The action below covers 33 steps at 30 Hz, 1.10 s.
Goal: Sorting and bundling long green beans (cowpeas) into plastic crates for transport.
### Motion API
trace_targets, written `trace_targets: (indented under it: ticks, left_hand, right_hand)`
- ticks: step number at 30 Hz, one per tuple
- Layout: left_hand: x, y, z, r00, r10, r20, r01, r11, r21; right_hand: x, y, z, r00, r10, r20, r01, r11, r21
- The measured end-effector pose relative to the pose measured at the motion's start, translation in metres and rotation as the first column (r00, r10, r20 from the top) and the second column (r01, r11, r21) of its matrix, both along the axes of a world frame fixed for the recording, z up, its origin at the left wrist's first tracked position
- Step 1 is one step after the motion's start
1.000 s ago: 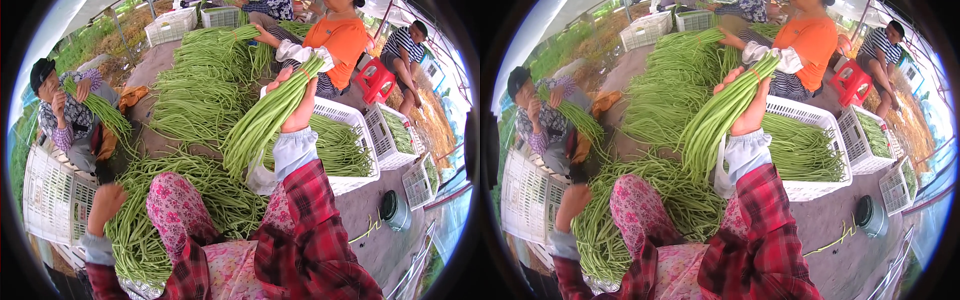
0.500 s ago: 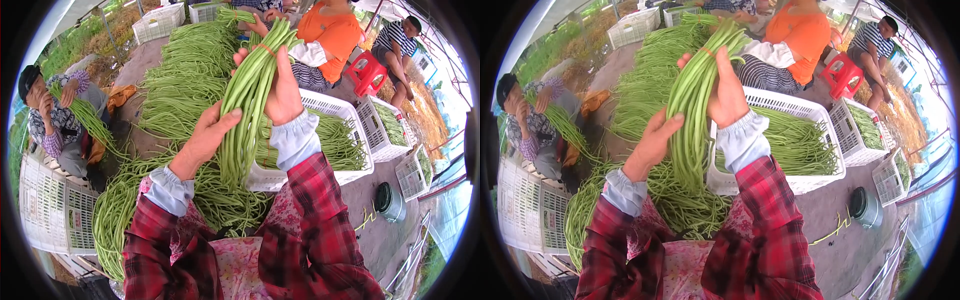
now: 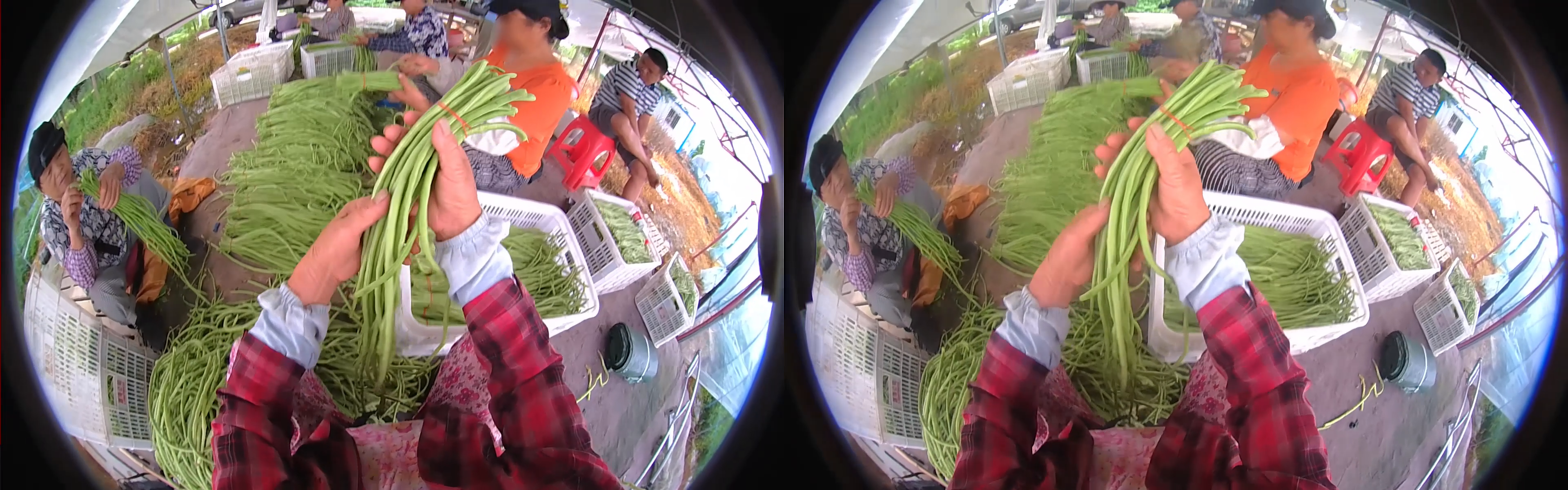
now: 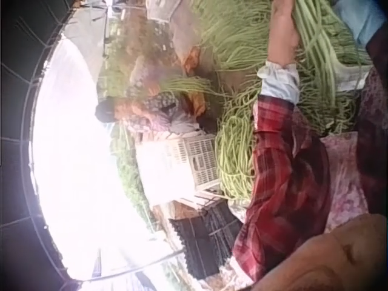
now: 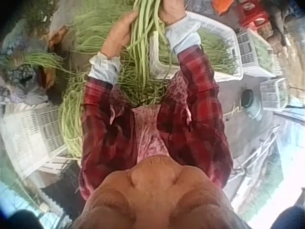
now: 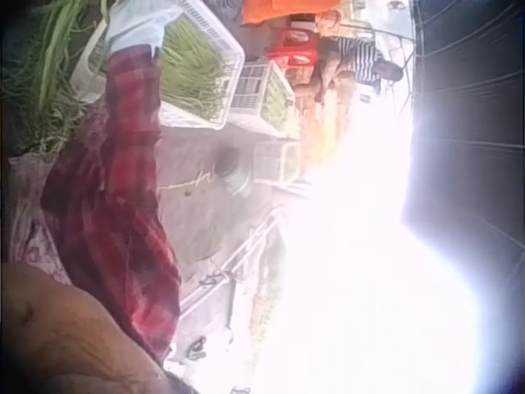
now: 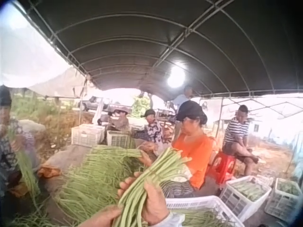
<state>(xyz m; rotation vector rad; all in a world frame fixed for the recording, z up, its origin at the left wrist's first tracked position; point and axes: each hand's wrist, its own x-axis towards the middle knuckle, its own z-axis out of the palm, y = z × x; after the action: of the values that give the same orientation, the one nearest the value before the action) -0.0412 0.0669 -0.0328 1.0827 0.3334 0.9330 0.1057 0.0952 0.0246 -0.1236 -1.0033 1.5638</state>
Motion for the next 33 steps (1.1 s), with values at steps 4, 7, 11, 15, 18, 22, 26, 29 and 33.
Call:
trace_targets:
  ticks: [4,7,11,15,18,22,26,29,33]
  left_hand:
    - [-0.008,0.004,0.017,0.919,0.382,-0.096,-0.353,0.907,0.228]
    - [-0.016,0.003,0.030,0.876,0.481,-0.008,-0.447,0.819,0.360]
    - [-0.010,-0.004,0.031,0.743,0.664,-0.087,-0.470,0.609,0.638]
    - [-0.018,-0.002,0.021,0.783,0.621,-0.039,-0.485,0.648,0.587]
    - [-0.034,0.005,0.015,0.896,0.438,0.066,-0.428,0.817,0.387]
    - [-0.029,0.003,0.009,0.861,0.508,0.007,-0.473,0.797,0.376]
    - [-0.018,-0.006,0.008,0.816,0.562,-0.135,-0.438,0.754,0.489]
    - [-0.014,-0.010,0.008,0.715,0.665,-0.216,-0.410,0.649,0.641]
    - [-0.008,-0.009,0.003,0.606,0.762,-0.227,-0.360,0.518,0.776]
  right_hand:
    - [-0.003,-0.001,0.027,0.982,-0.158,0.100,0.157,0.987,0.017]
    - [-0.006,0.007,0.035,0.973,-0.203,0.111,0.202,0.979,0.018]
    - [-0.019,0.020,0.031,0.945,-0.273,0.182,0.265,0.962,0.064]
    - [-0.021,0.016,0.026,0.963,-0.210,0.171,0.206,0.978,0.040]
    - [-0.010,0.016,0.024,0.985,-0.163,0.054,0.166,0.985,-0.045]
    - [0.001,0.024,0.009,0.998,-0.022,-0.058,0.022,1.000,0.002]
    - [0.003,0.023,-0.011,0.971,-0.067,-0.229,0.029,0.986,-0.162]
    - [0.004,0.020,-0.020,0.964,-0.046,-0.262,0.001,0.986,-0.170]
    - [0.008,0.020,-0.031,0.959,-0.053,-0.278,0.000,0.982,-0.188]
